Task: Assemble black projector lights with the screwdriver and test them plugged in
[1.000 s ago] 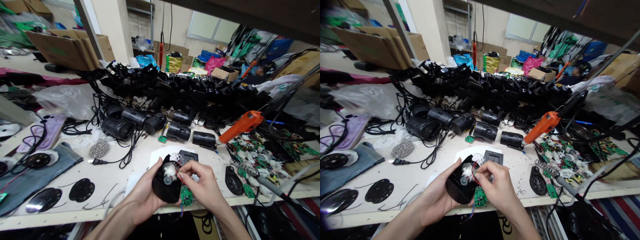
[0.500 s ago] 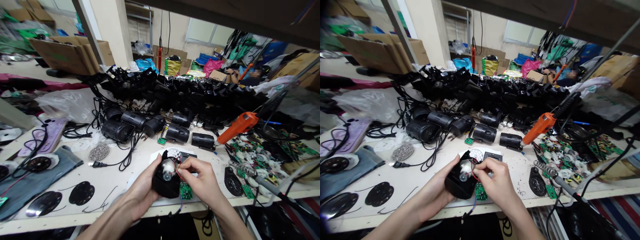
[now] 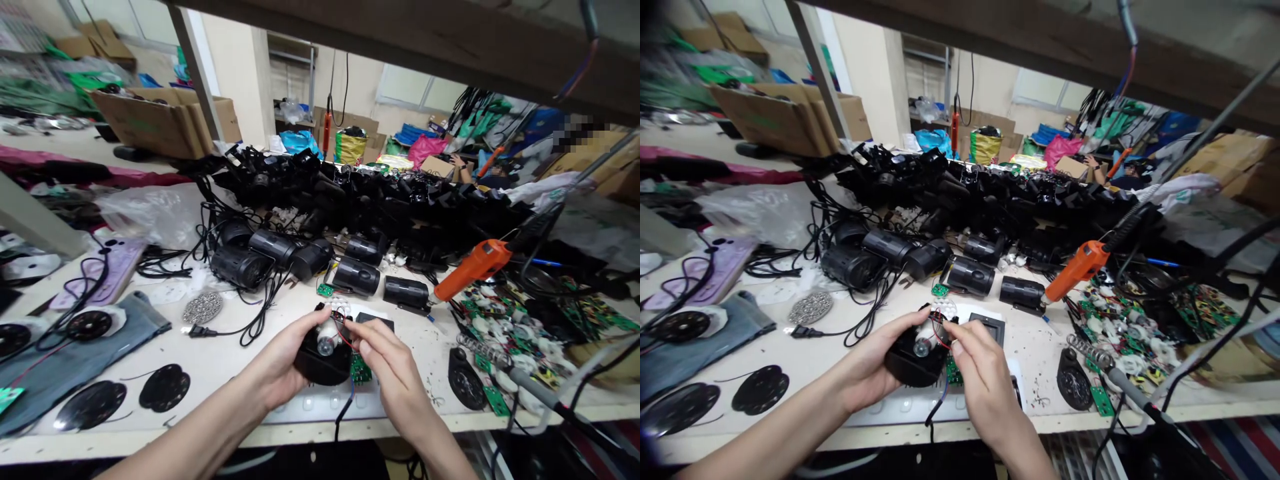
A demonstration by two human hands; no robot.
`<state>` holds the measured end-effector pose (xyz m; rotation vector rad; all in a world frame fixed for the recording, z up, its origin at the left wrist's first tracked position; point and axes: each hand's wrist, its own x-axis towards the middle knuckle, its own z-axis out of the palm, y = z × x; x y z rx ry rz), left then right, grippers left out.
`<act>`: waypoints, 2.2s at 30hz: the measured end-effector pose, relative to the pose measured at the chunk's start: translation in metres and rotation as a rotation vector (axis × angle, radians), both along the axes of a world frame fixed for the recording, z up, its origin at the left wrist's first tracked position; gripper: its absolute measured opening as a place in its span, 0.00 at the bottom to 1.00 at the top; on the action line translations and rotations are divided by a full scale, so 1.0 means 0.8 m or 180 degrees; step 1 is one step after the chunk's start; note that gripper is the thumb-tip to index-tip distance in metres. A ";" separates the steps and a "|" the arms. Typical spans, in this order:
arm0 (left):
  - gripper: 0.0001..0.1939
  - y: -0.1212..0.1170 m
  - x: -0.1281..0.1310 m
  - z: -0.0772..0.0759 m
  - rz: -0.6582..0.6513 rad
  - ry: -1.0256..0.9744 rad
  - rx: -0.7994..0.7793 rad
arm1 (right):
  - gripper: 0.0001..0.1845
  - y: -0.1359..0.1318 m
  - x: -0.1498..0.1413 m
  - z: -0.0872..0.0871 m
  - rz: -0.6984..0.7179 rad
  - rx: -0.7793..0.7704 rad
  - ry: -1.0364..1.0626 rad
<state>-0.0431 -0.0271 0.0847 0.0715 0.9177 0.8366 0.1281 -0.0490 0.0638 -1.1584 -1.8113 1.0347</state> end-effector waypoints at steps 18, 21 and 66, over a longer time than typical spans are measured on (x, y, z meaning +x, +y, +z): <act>0.11 -0.008 0.007 -0.006 0.0073 0.0021 -0.0224 | 0.17 -0.007 -0.017 -0.012 -0.0216 0.1319 -0.0702; 0.11 -0.008 0.008 -0.005 0.0093 0.0012 -0.0221 | 0.17 -0.008 -0.017 -0.014 -0.0218 0.1316 -0.0690; 0.28 -0.032 0.007 -0.014 0.0137 0.0952 0.1085 | 0.09 -0.024 -0.030 -0.006 -0.0352 0.1347 -0.0087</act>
